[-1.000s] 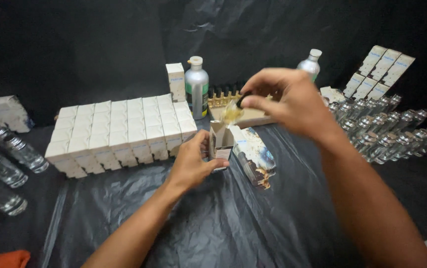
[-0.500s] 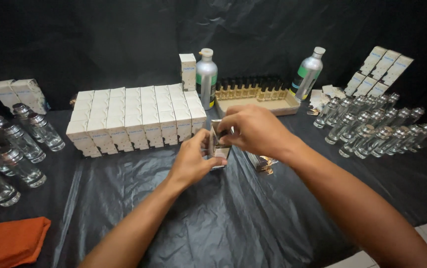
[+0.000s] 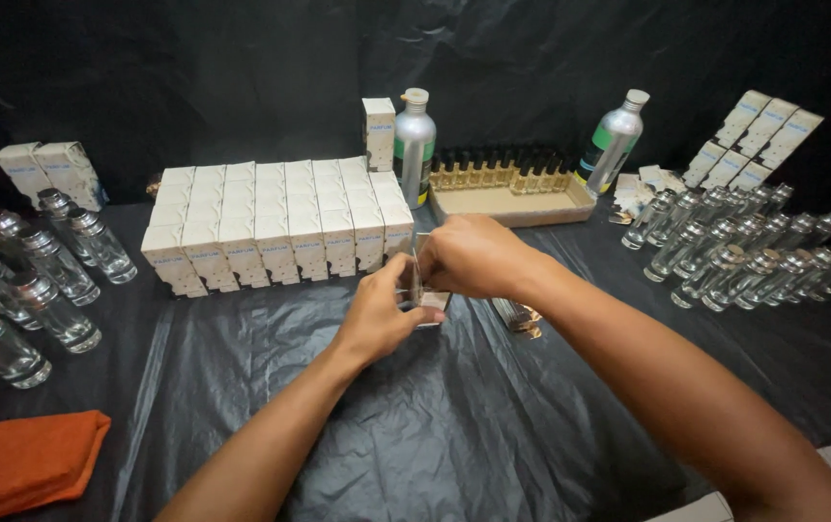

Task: Folding cardboard boxes and inserting perfume bottles into them for retail packaging.

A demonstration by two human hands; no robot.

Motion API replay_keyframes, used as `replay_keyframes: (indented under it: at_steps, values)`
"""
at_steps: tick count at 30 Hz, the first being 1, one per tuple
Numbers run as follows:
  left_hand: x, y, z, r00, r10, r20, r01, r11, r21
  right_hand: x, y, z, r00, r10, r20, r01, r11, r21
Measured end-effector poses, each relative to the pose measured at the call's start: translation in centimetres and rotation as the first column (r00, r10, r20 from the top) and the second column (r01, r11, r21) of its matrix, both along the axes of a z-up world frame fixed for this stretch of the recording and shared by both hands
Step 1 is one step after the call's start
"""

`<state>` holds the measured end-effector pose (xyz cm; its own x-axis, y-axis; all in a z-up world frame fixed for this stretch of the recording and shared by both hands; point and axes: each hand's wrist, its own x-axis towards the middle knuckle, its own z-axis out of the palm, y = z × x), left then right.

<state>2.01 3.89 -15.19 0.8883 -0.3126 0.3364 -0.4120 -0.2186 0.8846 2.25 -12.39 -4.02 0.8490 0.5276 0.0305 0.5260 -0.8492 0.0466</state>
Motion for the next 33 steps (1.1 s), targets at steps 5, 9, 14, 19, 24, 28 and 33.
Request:
replay_keyframes:
  at_steps: [5, 9, 14, 19, 24, 28, 33]
  values:
    - [-0.9, 0.4, 0.7, 1.000, -0.001, 0.029, 0.001, 1.000, 0.002, -1.7, -0.5, 0.9, 0.998, 0.050, 0.024, -0.055, 0.974, 0.221]
    - [-1.4, 0.3, 0.2, 0.993, -0.038, 0.114, 0.047, 0.996, -0.075, -2.4, -3.4, -2.0, 0.925, 0.076, 0.372, -0.295, 0.760, 0.579]
    - [-1.6, 0.4, -0.3, 0.979, -0.021, 0.202, 0.049, 0.989, -0.136, -3.5, -4.2, -5.1, 0.969, 0.086, 0.233, -0.238, 0.589, 0.772]
    - [-0.7, 0.3, -1.7, 0.966, 0.019, 0.259, 0.019, 0.990, -0.142, -3.2, -4.5, -6.7, 0.975, 0.127, 0.183, -0.223, 0.535, 0.815]
    - [-0.4, 0.2, -2.1, 0.936, 0.024, 0.351, 0.055, 0.976, -0.211, -2.8, -4.8, -6.9, 0.973, 0.140, 0.181, -0.228, 0.517, 0.825]
    - [-0.7, 0.3, -1.6, 0.931, 0.020, 0.365, 0.063, 0.974, -0.216, -2.5, -5.2, -6.4, 0.979, 0.153, 0.134, -0.195, 0.519, 0.833]
    - [-1.3, 0.4, -0.7, 0.928, 0.013, 0.373, 0.061, 0.980, -0.188, -1.1, -4.5, -6.2, 0.985, 0.173, -0.020, -0.024, 0.248, 0.968]
